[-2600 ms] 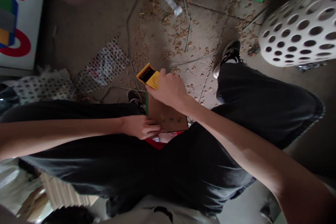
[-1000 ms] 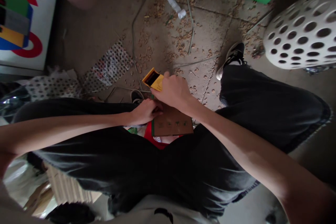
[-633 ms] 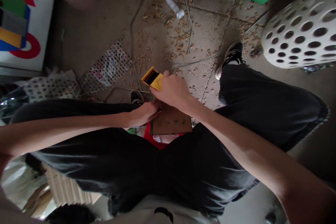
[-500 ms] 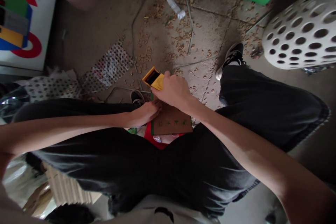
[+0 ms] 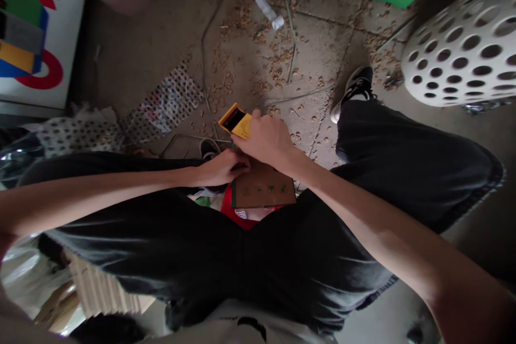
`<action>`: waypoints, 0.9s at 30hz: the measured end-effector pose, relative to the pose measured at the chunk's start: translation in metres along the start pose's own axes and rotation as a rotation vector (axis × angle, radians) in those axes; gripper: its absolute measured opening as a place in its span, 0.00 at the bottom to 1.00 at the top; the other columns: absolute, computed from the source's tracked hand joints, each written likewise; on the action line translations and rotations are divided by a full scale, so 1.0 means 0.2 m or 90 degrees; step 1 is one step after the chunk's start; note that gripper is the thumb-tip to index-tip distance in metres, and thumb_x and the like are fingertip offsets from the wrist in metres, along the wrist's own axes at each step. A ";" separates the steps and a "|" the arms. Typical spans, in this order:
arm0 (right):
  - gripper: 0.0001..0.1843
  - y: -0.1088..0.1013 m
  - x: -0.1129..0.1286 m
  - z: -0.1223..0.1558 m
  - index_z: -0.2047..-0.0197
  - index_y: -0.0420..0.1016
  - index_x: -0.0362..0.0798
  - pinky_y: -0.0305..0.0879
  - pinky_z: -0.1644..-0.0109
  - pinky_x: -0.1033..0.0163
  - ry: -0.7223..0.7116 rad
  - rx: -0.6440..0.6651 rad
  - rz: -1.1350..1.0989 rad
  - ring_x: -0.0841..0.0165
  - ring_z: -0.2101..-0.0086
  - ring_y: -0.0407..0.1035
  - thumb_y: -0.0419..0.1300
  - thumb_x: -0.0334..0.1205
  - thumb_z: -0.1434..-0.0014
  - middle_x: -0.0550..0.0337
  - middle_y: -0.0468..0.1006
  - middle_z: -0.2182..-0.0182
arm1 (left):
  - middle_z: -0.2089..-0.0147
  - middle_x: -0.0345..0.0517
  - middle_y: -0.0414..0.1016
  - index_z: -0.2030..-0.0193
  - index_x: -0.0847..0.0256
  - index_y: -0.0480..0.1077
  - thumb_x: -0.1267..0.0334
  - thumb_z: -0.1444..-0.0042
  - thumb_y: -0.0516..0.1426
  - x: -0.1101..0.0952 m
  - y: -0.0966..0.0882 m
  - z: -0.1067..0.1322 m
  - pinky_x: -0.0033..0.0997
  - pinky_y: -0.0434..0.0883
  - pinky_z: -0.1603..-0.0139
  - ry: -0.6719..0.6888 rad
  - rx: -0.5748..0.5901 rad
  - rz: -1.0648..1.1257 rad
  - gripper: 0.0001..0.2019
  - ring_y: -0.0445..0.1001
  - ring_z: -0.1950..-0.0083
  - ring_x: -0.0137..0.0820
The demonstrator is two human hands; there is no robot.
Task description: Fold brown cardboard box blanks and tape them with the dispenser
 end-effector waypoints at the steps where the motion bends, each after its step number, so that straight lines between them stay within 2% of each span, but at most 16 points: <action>1: 0.33 0.00 0.00 0.00 0.46 0.70 0.33 0.69 0.57 0.52 0.000 0.001 -0.003 0.47 0.57 0.78 0.59 0.56 0.39 0.36 0.81 0.60 | 0.62 0.48 0.81 0.60 0.63 0.79 0.70 0.36 0.55 -0.01 0.00 0.00 0.33 0.72 0.55 -0.005 -0.014 0.010 0.10 0.77 0.59 0.32; 3: 0.33 0.00 0.00 0.00 0.45 0.70 0.33 0.69 0.56 0.52 0.003 0.004 -0.012 0.47 0.57 0.78 0.59 0.56 0.39 0.35 0.81 0.59 | 0.61 0.49 0.81 0.61 0.63 0.79 0.69 0.37 0.55 -0.01 -0.01 0.01 0.32 0.72 0.56 -0.033 -0.034 0.037 0.10 0.77 0.60 0.32; 8: 0.35 0.01 -0.02 -0.02 0.45 0.70 0.32 0.68 0.55 0.51 0.012 0.012 -0.036 0.48 0.57 0.77 0.60 0.57 0.40 0.34 0.80 0.58 | 0.67 0.45 0.78 0.63 0.66 0.77 0.68 0.38 0.55 0.01 0.01 0.02 0.24 0.70 0.72 -0.140 -0.011 0.146 0.09 0.75 0.74 0.25; 12: 0.35 0.02 -0.03 -0.02 0.46 0.71 0.32 0.68 0.57 0.52 0.013 0.000 -0.022 0.49 0.58 0.77 0.59 0.58 0.40 0.35 0.80 0.59 | 0.69 0.45 0.78 0.65 0.65 0.76 0.69 0.39 0.55 -0.01 0.00 0.00 0.24 0.72 0.71 -0.158 0.005 0.183 0.08 0.77 0.73 0.27; 15: 0.35 0.02 -0.04 -0.03 0.47 0.71 0.33 0.68 0.58 0.52 0.014 -0.007 -0.019 0.49 0.59 0.78 0.59 0.60 0.39 0.36 0.81 0.60 | 0.69 0.46 0.81 0.64 0.64 0.77 0.65 0.37 0.57 -0.10 -0.06 -0.02 0.26 0.75 0.68 -0.143 0.038 0.244 0.08 0.80 0.71 0.29; 18: 0.37 0.01 -0.05 -0.03 0.46 0.71 0.33 0.68 0.58 0.53 0.026 0.008 -0.031 0.50 0.59 0.78 0.57 0.63 0.37 0.35 0.81 0.60 | 0.70 0.46 0.81 0.64 0.62 0.79 0.61 0.38 0.61 -0.27 -0.19 -0.02 0.28 0.77 0.68 -0.098 0.050 0.302 0.08 0.81 0.71 0.31; 20: 0.35 -0.01 -0.05 -0.02 0.46 0.71 0.34 0.68 0.58 0.54 0.032 0.037 -0.025 0.50 0.59 0.78 0.59 0.62 0.37 0.36 0.81 0.59 | 0.70 0.46 0.81 0.64 0.62 0.80 0.60 0.40 0.64 -0.39 -0.30 -0.01 0.29 0.78 0.67 -0.078 0.009 0.315 0.07 0.81 0.70 0.33; 23: 0.28 -0.05 -0.05 -0.01 0.48 0.74 0.39 0.68 0.57 0.56 0.008 0.063 -0.003 0.52 0.57 0.77 0.63 0.57 0.38 0.39 0.81 0.56 | 0.69 0.46 0.82 0.63 0.63 0.81 0.60 0.44 0.68 -0.52 -0.47 0.00 0.32 0.79 0.62 -0.075 -0.129 0.312 0.08 0.82 0.67 0.34; 25: 0.25 -0.10 -0.06 0.00 0.50 0.77 0.44 0.68 0.57 0.57 -0.004 0.030 -0.016 0.54 0.57 0.77 0.60 0.58 0.36 0.43 0.81 0.55 | 0.68 0.47 0.82 0.62 0.64 0.81 0.60 0.46 0.70 -0.56 -0.57 -0.01 0.33 0.79 0.60 -0.068 -0.251 0.325 0.10 0.82 0.66 0.34; 27: 0.26 -0.16 -0.09 0.00 0.52 0.77 0.46 0.67 0.58 0.56 0.025 -0.021 -0.061 0.54 0.58 0.77 0.57 0.62 0.35 0.44 0.81 0.58 | 0.66 0.48 0.82 0.62 0.64 0.80 0.57 0.45 0.69 -0.56 -0.64 -0.01 0.33 0.79 0.58 -0.050 -0.378 0.338 0.11 0.81 0.64 0.32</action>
Point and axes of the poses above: each hand's wrist, its own z-axis away from the middle knuckle, its own y-axis out of the palm, x = y × z, the point moved 3 cm from there along -z, towards the middle knuckle
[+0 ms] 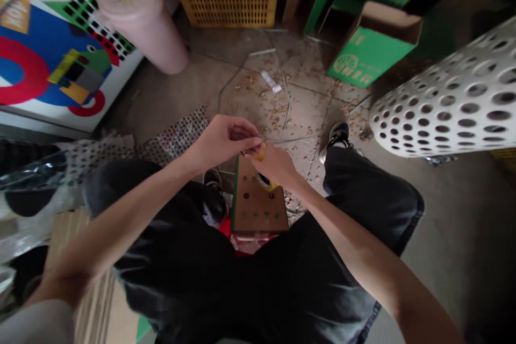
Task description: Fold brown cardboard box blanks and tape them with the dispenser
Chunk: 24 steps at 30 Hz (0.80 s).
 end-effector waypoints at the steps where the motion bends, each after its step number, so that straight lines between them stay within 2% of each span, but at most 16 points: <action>1: 0.28 -0.04 -0.02 0.00 0.52 0.77 0.46 0.67 0.58 0.56 0.029 -0.021 -0.028 0.53 0.58 0.77 0.56 0.65 0.35 0.44 0.81 0.60 | 0.66 0.47 0.82 0.62 0.64 0.80 0.55 0.44 0.68 0.00 -0.02 -0.02 0.32 0.78 0.58 0.022 -0.047 0.006 0.13 0.80 0.64 0.32; 4: 0.34 -0.17 -0.07 0.00 0.52 0.74 0.45 0.67 0.59 0.54 0.114 -0.074 -0.118 0.50 0.58 0.77 0.56 0.71 0.39 0.41 0.81 0.61 | 0.62 0.48 0.83 0.62 0.63 0.81 0.51 0.44 0.68 0.03 -0.06 -0.05 0.31 0.75 0.55 0.075 -0.119 0.020 0.15 0.79 0.61 0.31; 7: 0.34 -0.26 -0.10 0.01 0.52 0.72 0.46 0.68 0.58 0.54 0.138 -0.122 -0.203 0.52 0.57 0.77 0.59 0.71 0.42 0.43 0.82 0.57 | 0.54 0.49 0.83 0.59 0.60 0.82 0.50 0.46 0.69 0.08 -0.03 -0.08 0.33 0.73 0.49 0.096 -0.128 0.118 0.16 0.78 0.54 0.32; 9: 0.33 -0.28 -0.09 0.02 0.53 0.71 0.48 0.69 0.57 0.55 0.128 -0.135 -0.254 0.54 0.58 0.77 0.63 0.69 0.44 0.46 0.82 0.56 | 0.54 0.48 0.84 0.58 0.59 0.82 0.49 0.48 0.69 0.11 0.03 -0.12 0.35 0.72 0.48 0.094 -0.100 0.199 0.17 0.78 0.53 0.33; 12: 0.29 -0.26 -0.06 0.03 0.51 0.69 0.48 0.71 0.55 0.56 0.071 -0.117 -0.364 0.58 0.57 0.77 0.67 0.61 0.46 0.50 0.81 0.55 | 0.61 0.46 0.83 0.60 0.60 0.82 0.48 0.52 0.71 0.15 0.13 -0.20 0.33 0.71 0.54 0.091 -0.062 0.252 0.19 0.77 0.60 0.32; 15: 0.32 -0.27 0.00 0.04 0.45 0.67 0.49 0.72 0.55 0.59 0.008 -0.098 -0.507 0.62 0.56 0.77 0.69 0.54 0.48 0.53 0.81 0.54 | 0.64 0.42 0.79 0.61 0.61 0.79 0.45 0.51 0.70 0.15 0.17 -0.25 0.29 0.69 0.60 0.128 -0.084 0.247 0.21 0.73 0.64 0.29; 17: 0.37 -0.33 0.02 0.05 0.37 0.62 0.49 0.73 0.58 0.59 0.005 -0.112 -0.568 0.62 0.60 0.78 0.66 0.55 0.44 0.57 0.82 0.59 | 0.65 0.39 0.75 0.61 0.60 0.76 0.43 0.48 0.68 0.12 0.17 -0.26 0.26 0.68 0.63 0.147 -0.115 0.249 0.21 0.70 0.65 0.27; 19: 0.38 -0.40 0.05 0.06 0.33 0.59 0.49 0.70 0.64 0.59 0.007 -0.145 -0.547 0.62 0.67 0.76 0.60 0.59 0.39 0.62 0.80 0.68 | 0.66 0.37 0.71 0.60 0.58 0.72 0.42 0.44 0.65 0.09 0.17 -0.25 0.25 0.67 0.63 0.141 -0.131 0.271 0.21 0.68 0.65 0.27; 21: 0.34 -0.48 0.08 0.06 0.35 0.64 0.51 0.66 0.67 0.60 -0.010 -0.174 -0.457 0.62 0.72 0.73 0.56 0.63 0.36 0.65 0.77 0.74 | 0.65 0.36 0.69 0.59 0.57 0.69 0.41 0.41 0.62 0.06 0.17 -0.25 0.25 0.68 0.62 0.142 -0.126 0.289 0.20 0.68 0.64 0.28; 24: 0.27 -0.53 0.12 0.02 0.45 0.72 0.53 0.65 0.64 0.60 -0.061 -0.196 -0.378 0.64 0.71 0.73 0.57 0.65 0.36 0.63 0.78 0.69 | 0.63 0.38 0.70 0.58 0.57 0.69 0.41 0.39 0.59 0.03 0.15 -0.25 0.27 0.67 0.58 0.216 -0.129 0.235 0.19 0.68 0.62 0.29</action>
Point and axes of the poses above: each hand's wrist, its own z-axis away from the middle knuckle, its own y-axis out of the palm, x = y × z, the point moved 3 cm from there along -z, towards the middle knuckle
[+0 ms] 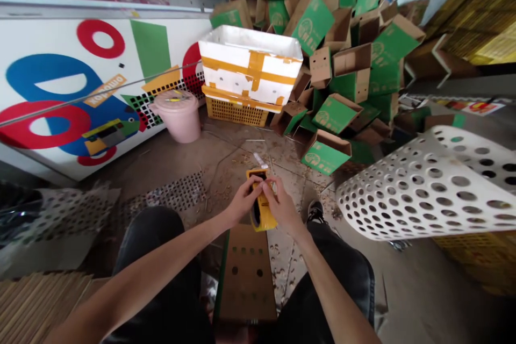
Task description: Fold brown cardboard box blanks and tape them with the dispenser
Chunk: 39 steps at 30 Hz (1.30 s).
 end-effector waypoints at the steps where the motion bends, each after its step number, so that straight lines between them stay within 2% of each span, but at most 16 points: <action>1: 0.26 0.02 0.00 -0.02 0.47 0.72 0.54 0.66 0.63 0.60 -0.012 0.003 -0.028 0.64 0.69 0.73 0.57 0.65 0.37 0.61 0.80 0.65 | 0.62 0.38 0.70 0.58 0.57 0.69 0.42 0.38 0.58 -0.01 -0.01 -0.01 0.27 0.67 0.57 0.030 0.007 -0.033 0.19 0.68 0.61 0.30; 3: 0.25 0.06 -0.02 -0.04 0.50 0.72 0.54 0.68 0.61 0.61 -0.005 0.000 -0.134 0.65 0.66 0.74 0.58 0.65 0.38 0.61 0.80 0.61 | 0.63 0.39 0.70 0.58 0.57 0.70 0.45 0.35 0.56 -0.01 -0.02 -0.02 0.27 0.65 0.58 0.071 0.016 -0.109 0.17 0.68 0.62 0.30; 6: 0.23 0.14 -0.07 -0.04 0.54 0.69 0.54 0.69 0.62 0.63 0.066 -0.011 -0.300 0.67 0.67 0.73 0.62 0.64 0.40 0.64 0.79 0.64 | 0.63 0.39 0.72 0.58 0.56 0.71 0.49 0.31 0.53 0.00 -0.04 -0.04 0.28 0.64 0.57 0.092 0.010 -0.210 0.14 0.68 0.62 0.31; 10: 0.22 0.21 -0.11 0.00 0.57 0.67 0.54 0.69 0.62 0.65 0.119 0.006 -0.418 0.69 0.66 0.73 0.66 0.60 0.42 0.66 0.77 0.66 | 0.64 0.41 0.74 0.60 0.57 0.71 0.50 0.30 0.51 0.04 -0.04 -0.05 0.29 0.66 0.53 0.078 -0.004 -0.242 0.15 0.70 0.60 0.32; 13: 0.22 0.19 -0.12 0.01 0.58 0.66 0.53 0.67 0.64 0.66 0.126 -0.011 -0.438 0.70 0.68 0.71 0.66 0.60 0.44 0.68 0.75 0.68 | 0.55 0.45 0.76 0.50 0.56 0.72 0.50 0.33 0.55 0.06 -0.01 -0.04 0.35 0.69 0.46 0.074 -0.019 -0.244 0.14 0.73 0.53 0.35; 14: 0.22 0.18 -0.12 0.01 0.59 0.66 0.53 0.67 0.64 0.66 0.122 -0.019 -0.446 0.70 0.68 0.71 0.67 0.60 0.44 0.68 0.75 0.68 | 0.50 0.48 0.76 0.44 0.56 0.70 0.50 0.35 0.58 0.06 0.00 -0.03 0.37 0.69 0.43 0.077 -0.030 -0.237 0.18 0.74 0.49 0.37; 16: 0.22 0.14 -0.12 0.01 0.62 0.64 0.54 0.67 0.63 0.66 0.116 -0.020 -0.475 0.70 0.67 0.70 0.67 0.60 0.45 0.68 0.75 0.68 | 0.42 0.53 0.73 0.33 0.55 0.59 0.51 0.42 0.65 0.07 0.03 0.00 0.41 0.70 0.40 0.075 -0.060 -0.205 0.34 0.75 0.44 0.40; 18: 0.23 0.11 -0.12 0.02 0.62 0.63 0.54 0.67 0.62 0.65 0.115 -0.011 -0.508 0.69 0.67 0.71 0.68 0.59 0.46 0.68 0.75 0.68 | 0.40 0.56 0.73 0.30 0.56 0.50 0.51 0.47 0.69 0.07 0.05 0.02 0.42 0.72 0.41 0.051 -0.086 -0.163 0.44 0.77 0.44 0.41; 20: 0.23 0.09 -0.13 0.04 0.62 0.63 0.55 0.67 0.63 0.66 0.118 -0.011 -0.526 0.69 0.68 0.70 0.69 0.58 0.46 0.68 0.74 0.69 | 0.42 0.56 0.74 0.31 0.55 0.46 0.51 0.47 0.69 0.07 0.06 0.04 0.40 0.74 0.44 0.022 -0.085 -0.124 0.46 0.79 0.46 0.40; 23: 0.21 0.08 -0.14 0.05 0.61 0.61 0.56 0.64 0.67 0.66 0.111 -0.038 -0.505 0.70 0.70 0.67 0.66 0.58 0.43 0.69 0.72 0.70 | 0.43 0.53 0.76 0.33 0.52 0.44 0.51 0.46 0.69 0.05 0.06 0.04 0.37 0.76 0.48 0.017 -0.070 -0.075 0.44 0.80 0.47 0.39; 26: 0.19 0.08 -0.18 0.05 0.61 0.61 0.56 0.63 0.67 0.64 0.093 -0.118 -0.406 0.68 0.71 0.66 0.61 0.60 0.40 0.68 0.71 0.70 | 0.46 0.50 0.77 0.35 0.50 0.46 0.51 0.45 0.68 0.01 0.05 0.02 0.35 0.75 0.47 0.032 -0.092 -0.020 0.41 0.79 0.45 0.37; 29: 0.15 0.06 -0.24 0.03 0.62 0.61 0.55 0.63 0.66 0.62 0.084 -0.243 -0.293 0.67 0.70 0.64 0.56 0.57 0.38 0.68 0.68 0.71 | 0.53 0.46 0.80 0.37 0.52 0.50 0.48 0.43 0.64 -0.01 0.03 -0.01 0.37 0.76 0.49 -0.037 -0.110 0.056 0.35 0.81 0.51 0.36; 32: 0.11 0.02 -0.28 0.02 0.64 0.62 0.55 0.64 0.63 0.62 0.093 -0.329 -0.240 0.67 0.68 0.64 0.54 0.52 0.38 0.67 0.67 0.71 | 0.58 0.45 0.82 0.42 0.55 0.56 0.50 0.48 0.67 -0.03 -0.01 -0.04 0.38 0.76 0.51 -0.091 -0.101 0.083 0.33 0.82 0.57 0.36; 35: 0.09 -0.03 -0.30 0.00 0.65 0.64 0.54 0.64 0.61 0.62 0.095 -0.375 -0.250 0.66 0.67 0.65 0.53 0.50 0.41 0.65 0.70 0.69 | 0.53 0.51 0.82 0.45 0.57 0.62 0.53 0.50 0.69 -0.07 -0.05 -0.05 0.41 0.75 0.45 -0.055 -0.070 0.071 0.30 0.81 0.53 0.37; 39: 0.11 -0.06 -0.29 -0.01 0.70 0.63 0.55 0.63 0.66 0.62 0.097 -0.408 -0.289 0.66 0.70 0.63 0.55 0.52 0.44 0.66 0.67 0.73 | 0.45 0.57 0.80 0.50 0.60 0.72 0.51 0.42 0.63 -0.11 -0.04 -0.01 0.46 0.70 0.37 -0.011 0.023 -0.038 0.19 0.78 0.44 0.43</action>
Point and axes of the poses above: each hand's wrist, its own z-axis away from the middle knuckle, its own y-axis out of the palm, x = y × z, the point moved 3 cm from there along -z, towards the middle knuckle
